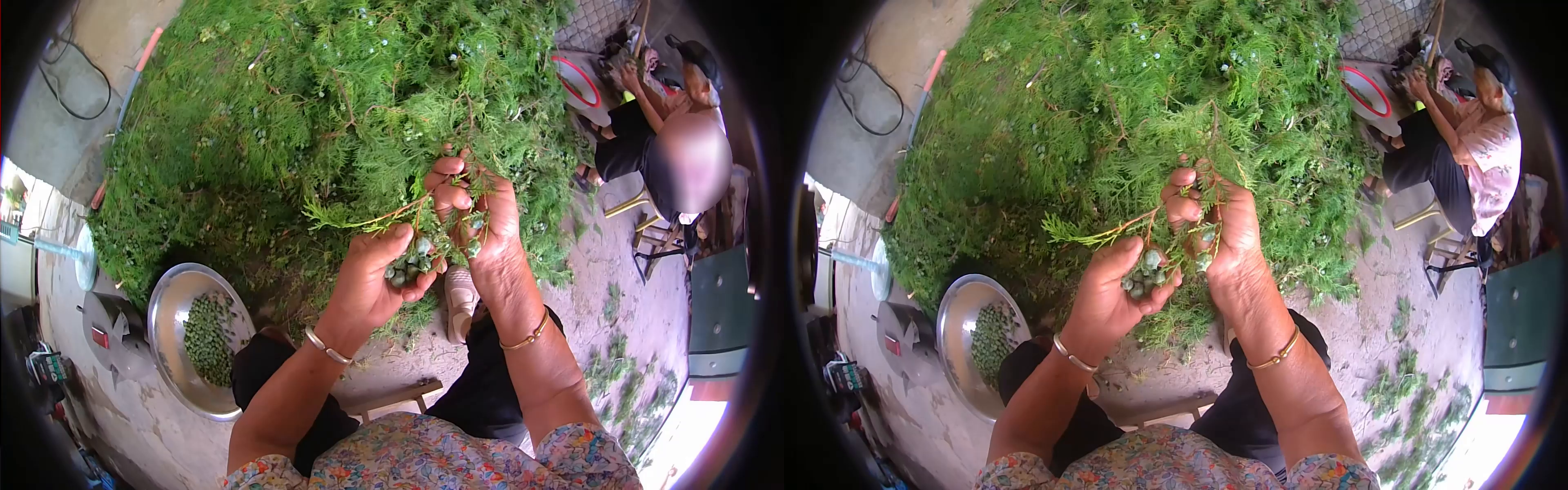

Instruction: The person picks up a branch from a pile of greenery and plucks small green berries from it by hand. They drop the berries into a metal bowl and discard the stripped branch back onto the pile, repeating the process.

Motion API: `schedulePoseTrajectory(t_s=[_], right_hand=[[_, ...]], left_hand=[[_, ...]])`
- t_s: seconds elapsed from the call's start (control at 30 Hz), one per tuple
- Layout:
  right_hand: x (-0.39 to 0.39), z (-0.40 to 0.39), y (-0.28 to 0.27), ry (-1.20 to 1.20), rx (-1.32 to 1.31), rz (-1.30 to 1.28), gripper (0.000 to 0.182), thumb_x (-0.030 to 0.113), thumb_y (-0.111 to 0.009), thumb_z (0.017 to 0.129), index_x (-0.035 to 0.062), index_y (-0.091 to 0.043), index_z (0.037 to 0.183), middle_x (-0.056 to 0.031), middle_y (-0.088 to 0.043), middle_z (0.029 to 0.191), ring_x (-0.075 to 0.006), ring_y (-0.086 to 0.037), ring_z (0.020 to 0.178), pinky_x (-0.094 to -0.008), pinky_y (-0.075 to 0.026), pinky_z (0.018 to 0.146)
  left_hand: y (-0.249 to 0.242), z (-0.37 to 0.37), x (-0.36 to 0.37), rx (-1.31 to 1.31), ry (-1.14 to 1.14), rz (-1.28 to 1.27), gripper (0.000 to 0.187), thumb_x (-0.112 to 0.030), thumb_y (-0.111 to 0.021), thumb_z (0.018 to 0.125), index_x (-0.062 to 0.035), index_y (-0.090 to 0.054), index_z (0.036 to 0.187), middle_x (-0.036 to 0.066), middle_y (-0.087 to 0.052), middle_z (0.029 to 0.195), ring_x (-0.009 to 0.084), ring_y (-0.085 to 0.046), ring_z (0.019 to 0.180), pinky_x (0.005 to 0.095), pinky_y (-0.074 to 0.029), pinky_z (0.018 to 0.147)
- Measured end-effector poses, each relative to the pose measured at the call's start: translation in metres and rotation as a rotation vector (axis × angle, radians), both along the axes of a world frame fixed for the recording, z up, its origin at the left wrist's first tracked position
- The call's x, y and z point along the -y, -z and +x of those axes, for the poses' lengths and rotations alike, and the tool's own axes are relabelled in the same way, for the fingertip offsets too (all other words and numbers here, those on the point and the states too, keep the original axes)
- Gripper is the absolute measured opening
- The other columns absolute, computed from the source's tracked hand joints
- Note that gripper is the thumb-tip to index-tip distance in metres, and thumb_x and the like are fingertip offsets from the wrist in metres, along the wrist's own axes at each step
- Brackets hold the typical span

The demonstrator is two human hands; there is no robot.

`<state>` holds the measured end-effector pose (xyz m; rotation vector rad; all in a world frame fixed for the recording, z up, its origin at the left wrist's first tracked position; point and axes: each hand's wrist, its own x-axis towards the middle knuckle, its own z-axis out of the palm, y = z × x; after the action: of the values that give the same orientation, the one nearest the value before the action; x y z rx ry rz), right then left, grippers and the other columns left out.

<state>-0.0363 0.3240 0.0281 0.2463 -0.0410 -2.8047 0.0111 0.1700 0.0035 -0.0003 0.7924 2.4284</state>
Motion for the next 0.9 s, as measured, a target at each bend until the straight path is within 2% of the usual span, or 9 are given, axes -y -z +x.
schedulePoseTrajectory(t_s=[0.23,0.3,0.43,0.5,0.57,0.63,0.67,0.73,0.9], right_hand=[[0.004,0.0,0.001,0.05,0.008,0.135,0.017,0.007,-0.048,0.09,-0.0055,-0.049,0.102,-0.0117,-0.049,0.082,-0.0139,-0.04,0.067,-0.021,-0.032,0.046],[0.003,0.0,0.002,0.044,0.007,0.152,0.014,0.006,-0.048,0.09,-0.0044,-0.048,0.1,-0.0121,-0.049,0.082,-0.014,-0.04,0.067,-0.021,-0.032,0.045],[0.002,-0.002,0.003,0.039,0.004,0.22,0.01,0.005,-0.047,0.088,-0.0027,-0.047,0.094,-0.0125,-0.049,0.081,-0.014,-0.039,0.065,-0.021,-0.031,0.044],[-0.007,-0.008,0.004,0.049,0.033,0.213,0.011,0.005,-0.046,0.088,-0.0029,-0.046,0.096,-0.0119,-0.049,0.08,-0.0141,-0.038,0.063,-0.0217,-0.031,0.045],[-0.012,-0.013,0.0,0.131,-0.04,0.224,0.013,0.004,-0.046,0.088,-0.0034,-0.046,0.098,-0.011,-0.049,0.079,-0.0143,-0.038,0.062,-0.0225,-0.032,0.045],[-0.01,-0.014,-0.002,0.165,0.001,0.258,0.014,0.005,-0.046,0.088,-0.0038,-0.046,0.098,-0.0109,-0.049,0.079,-0.0145,-0.037,0.061,-0.0231,-0.033,0.047],[-0.008,-0.012,-0.002,0.192,0.008,0.333,0.014,0.006,-0.046,0.088,-0.0039,-0.046,0.098,-0.0113,-0.05,0.079,-0.0146,-0.038,0.061,-0.0233,-0.033,0.047],[-0.007,-0.009,0.0,0.222,0.017,0.408,0.014,0.006,-0.046,0.088,-0.004,-0.046,0.098,-0.0118,-0.05,0.08,-0.0146,-0.038,0.061,-0.0234,-0.033,0.047],[0.01,-0.004,0.0,0.147,-0.006,0.818,0.015,0.012,-0.043,0.088,0.0029,-0.05,0.097,-0.0068,-0.055,0.082,-0.0149,-0.044,0.056,-0.0256,-0.038,0.049]], left_hand=[[0.0,0.004,0.001,-0.056,-0.068,-0.048,0.024,-0.023,-0.061,0.085,-0.0003,-0.058,0.093,0.015,-0.063,0.078,0.0173,-0.058,0.056,0.0228,-0.04,0.044],[0.0,0.003,0.003,-0.007,-0.066,-0.221,0.022,-0.014,-0.066,0.079,-0.0006,-0.058,0.095,0.013,-0.063,0.079,0.0153,-0.057,0.056,0.0224,-0.04,0.044],[-0.007,0.007,0.005,0.139,-0.077,-0.26,0.018,-0.009,-0.066,0.075,-0.0008,-0.059,0.09,0.012,-0.063,0.077,0.0138,-0.057,0.056,0.0219,-0.041,0.046],[-0.001,0.005,0.011,-0.025,0.214,-0.469,0.01,-0.006,-0.063,0.075,-0.0004,-0.061,0.083,0.012,-0.064,0.076,0.0145,-0.058,0.057,0.0209,-0.041,0.045],[-0.005,0.015,0.008,0.031,0.239,-0.467,0.005,-0.004,-0.059,0.076,0.0005,-0.062,0.078,0.014,-0.064,0.074,0.0154,-0.059,0.057,0.0206,-0.041,0.044],[-0.008,0.021,0.008,0.136,0.213,-0.221,0.009,-0.005,-0.058,0.078,0.0018,-0.061,0.083,0.016,-0.063,0.076,0.0169,-0.059,0.059,0.021,-0.044,0.044],[-0.014,0.021,0.009,0.135,0.218,-0.224,0.009,-0.005,-0.058,0.078,0.0018,-0.061,0.083,0.016,-0.063,0.076,0.0169,-0.059,0.059,0.021,-0.044,0.044],[-0.025,0.022,0.012,0.06,0.113,0.022,0.014,-0.005,-0.058,0.081,0.0032,-0.059,0.092,0.017,-0.062,0.076,0.0161,-0.057,0.056,0.0218,-0.038,0.04],[-0.028,0.022,0.017,0.024,-0.096,-0.131,0.013,-0.008,-0.061,0.083,0.0014,-0.059,0.092,0.015,-0.062,0.077,0.0153,-0.057,0.057,0.0213,-0.038,0.041]])
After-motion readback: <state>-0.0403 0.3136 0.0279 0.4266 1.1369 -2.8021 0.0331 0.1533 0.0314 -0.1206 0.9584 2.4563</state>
